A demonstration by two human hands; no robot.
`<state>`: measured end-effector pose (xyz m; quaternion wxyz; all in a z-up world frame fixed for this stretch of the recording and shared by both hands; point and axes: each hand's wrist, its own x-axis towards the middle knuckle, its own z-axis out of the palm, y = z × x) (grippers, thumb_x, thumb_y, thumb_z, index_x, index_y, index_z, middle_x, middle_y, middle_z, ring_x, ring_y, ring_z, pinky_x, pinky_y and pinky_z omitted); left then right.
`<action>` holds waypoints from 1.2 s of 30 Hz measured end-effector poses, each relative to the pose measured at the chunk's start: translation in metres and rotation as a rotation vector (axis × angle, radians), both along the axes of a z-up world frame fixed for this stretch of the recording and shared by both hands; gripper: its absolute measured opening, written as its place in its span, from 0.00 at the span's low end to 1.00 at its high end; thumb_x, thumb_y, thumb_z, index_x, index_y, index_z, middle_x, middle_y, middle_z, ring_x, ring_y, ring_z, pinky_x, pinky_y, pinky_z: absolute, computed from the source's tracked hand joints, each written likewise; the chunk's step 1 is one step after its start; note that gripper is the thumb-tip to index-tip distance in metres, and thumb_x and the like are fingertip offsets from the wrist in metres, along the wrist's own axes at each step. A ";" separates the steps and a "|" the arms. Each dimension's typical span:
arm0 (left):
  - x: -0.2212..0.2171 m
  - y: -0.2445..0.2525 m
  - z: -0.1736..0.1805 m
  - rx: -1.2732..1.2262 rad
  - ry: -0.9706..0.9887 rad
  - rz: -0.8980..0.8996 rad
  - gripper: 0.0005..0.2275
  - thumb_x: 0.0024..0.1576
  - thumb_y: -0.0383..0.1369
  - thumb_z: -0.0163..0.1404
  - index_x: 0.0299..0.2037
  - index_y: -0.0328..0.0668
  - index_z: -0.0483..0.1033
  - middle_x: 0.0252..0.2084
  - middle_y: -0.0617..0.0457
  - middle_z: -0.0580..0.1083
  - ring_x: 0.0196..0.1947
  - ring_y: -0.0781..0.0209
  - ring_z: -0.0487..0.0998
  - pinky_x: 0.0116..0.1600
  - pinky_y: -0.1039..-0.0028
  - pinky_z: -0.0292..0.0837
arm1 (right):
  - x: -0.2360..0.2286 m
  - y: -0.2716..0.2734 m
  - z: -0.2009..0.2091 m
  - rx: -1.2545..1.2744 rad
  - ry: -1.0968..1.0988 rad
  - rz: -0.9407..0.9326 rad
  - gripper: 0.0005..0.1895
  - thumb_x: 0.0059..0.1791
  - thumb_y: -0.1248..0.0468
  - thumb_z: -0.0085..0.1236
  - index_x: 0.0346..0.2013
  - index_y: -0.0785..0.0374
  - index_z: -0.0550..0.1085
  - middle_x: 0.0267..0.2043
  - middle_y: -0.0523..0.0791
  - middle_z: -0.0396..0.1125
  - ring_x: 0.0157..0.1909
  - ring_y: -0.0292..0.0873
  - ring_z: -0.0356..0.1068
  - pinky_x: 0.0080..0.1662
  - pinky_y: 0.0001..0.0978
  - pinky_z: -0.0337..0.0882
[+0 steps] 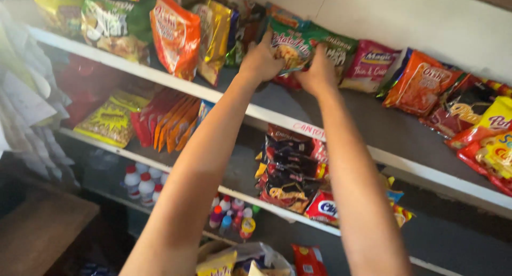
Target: Gather various packaged snacks from store shelves and put them into a plastic bag.
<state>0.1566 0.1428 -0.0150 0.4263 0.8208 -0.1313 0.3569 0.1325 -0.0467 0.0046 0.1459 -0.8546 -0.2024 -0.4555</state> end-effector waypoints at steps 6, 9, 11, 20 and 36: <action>0.059 0.002 0.014 -0.057 0.049 -0.126 0.46 0.42 0.41 0.64 0.72 0.46 0.52 0.61 0.30 0.70 0.61 0.33 0.70 0.65 0.59 0.64 | 0.046 0.013 0.008 0.151 0.285 -0.058 0.54 0.33 0.53 0.79 0.65 0.67 0.58 0.53 0.59 0.70 0.57 0.61 0.69 0.56 0.48 0.69; 0.076 -0.002 0.009 -0.065 0.179 -0.175 0.45 0.42 0.46 0.62 0.73 0.46 0.56 0.60 0.34 0.75 0.63 0.39 0.75 0.67 0.62 0.69 | 0.082 0.007 0.002 0.166 0.335 0.009 0.52 0.37 0.51 0.79 0.65 0.68 0.59 0.53 0.57 0.71 0.56 0.57 0.72 0.55 0.46 0.72; 0.108 -0.003 0.000 -0.036 0.149 -0.182 0.47 0.43 0.46 0.62 0.73 0.41 0.51 0.63 0.32 0.72 0.64 0.39 0.74 0.68 0.63 0.69 | 0.100 0.008 0.005 0.284 0.562 0.096 0.60 0.39 0.58 0.68 0.76 0.65 0.42 0.48 0.54 0.75 0.48 0.51 0.77 0.45 0.43 0.78; 0.115 -0.003 -0.013 -0.020 0.351 -0.045 0.52 0.45 0.41 0.60 0.77 0.53 0.35 0.73 0.20 0.43 0.73 0.27 0.50 0.72 0.56 0.53 | 0.095 0.029 0.015 0.095 0.865 -0.004 0.67 0.40 0.63 0.63 0.76 0.67 0.23 0.48 0.56 0.73 0.45 0.56 0.77 0.44 0.48 0.78; 0.079 0.001 0.000 0.091 -0.052 -0.081 0.29 0.51 0.39 0.56 0.65 0.41 0.67 0.66 0.35 0.70 0.69 0.35 0.71 0.74 0.60 0.68 | 0.068 0.002 -0.008 0.172 0.318 0.071 0.42 0.40 0.60 0.70 0.66 0.62 0.62 0.51 0.53 0.73 0.54 0.53 0.74 0.54 0.43 0.73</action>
